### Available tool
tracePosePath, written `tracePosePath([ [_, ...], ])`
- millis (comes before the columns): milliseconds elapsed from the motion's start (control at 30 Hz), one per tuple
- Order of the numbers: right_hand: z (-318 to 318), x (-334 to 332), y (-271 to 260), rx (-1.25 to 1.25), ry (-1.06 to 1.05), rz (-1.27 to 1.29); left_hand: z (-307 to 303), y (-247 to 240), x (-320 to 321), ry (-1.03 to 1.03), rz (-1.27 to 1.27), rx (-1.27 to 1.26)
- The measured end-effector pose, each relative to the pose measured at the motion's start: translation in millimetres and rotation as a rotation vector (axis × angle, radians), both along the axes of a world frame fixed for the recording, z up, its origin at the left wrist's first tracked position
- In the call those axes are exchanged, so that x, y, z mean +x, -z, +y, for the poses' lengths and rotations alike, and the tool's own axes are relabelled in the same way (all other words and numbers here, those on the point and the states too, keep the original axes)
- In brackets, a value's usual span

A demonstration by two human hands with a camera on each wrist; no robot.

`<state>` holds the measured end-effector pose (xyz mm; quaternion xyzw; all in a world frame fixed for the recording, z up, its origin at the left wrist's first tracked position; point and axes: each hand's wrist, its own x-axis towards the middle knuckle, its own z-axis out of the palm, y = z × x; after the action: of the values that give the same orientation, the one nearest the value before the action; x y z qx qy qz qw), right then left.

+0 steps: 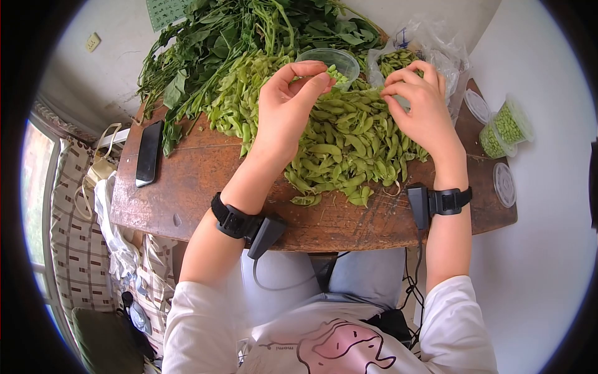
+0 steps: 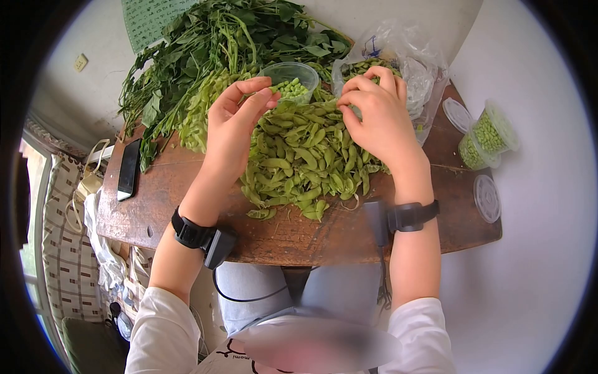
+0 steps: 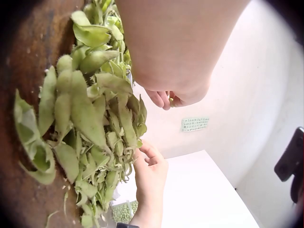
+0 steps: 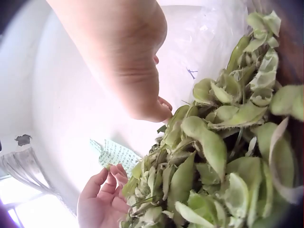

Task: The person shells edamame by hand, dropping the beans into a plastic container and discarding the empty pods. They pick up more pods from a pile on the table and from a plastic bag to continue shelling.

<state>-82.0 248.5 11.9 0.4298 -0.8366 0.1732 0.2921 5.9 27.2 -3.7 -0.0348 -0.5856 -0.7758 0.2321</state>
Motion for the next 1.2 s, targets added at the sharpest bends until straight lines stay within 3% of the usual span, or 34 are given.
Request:
tracePosePath([
  [1033,7.3,10.8,-13.3,0.113,0.01,-0.122,-1.7,1.6,-1.8,-0.003,0.009,0.002],
  [1200,5.1,3.0,-7.6,-0.061,-0.06,-0.09,-0.9,-0.5,-0.5,0.018,0.005,0.007],
])
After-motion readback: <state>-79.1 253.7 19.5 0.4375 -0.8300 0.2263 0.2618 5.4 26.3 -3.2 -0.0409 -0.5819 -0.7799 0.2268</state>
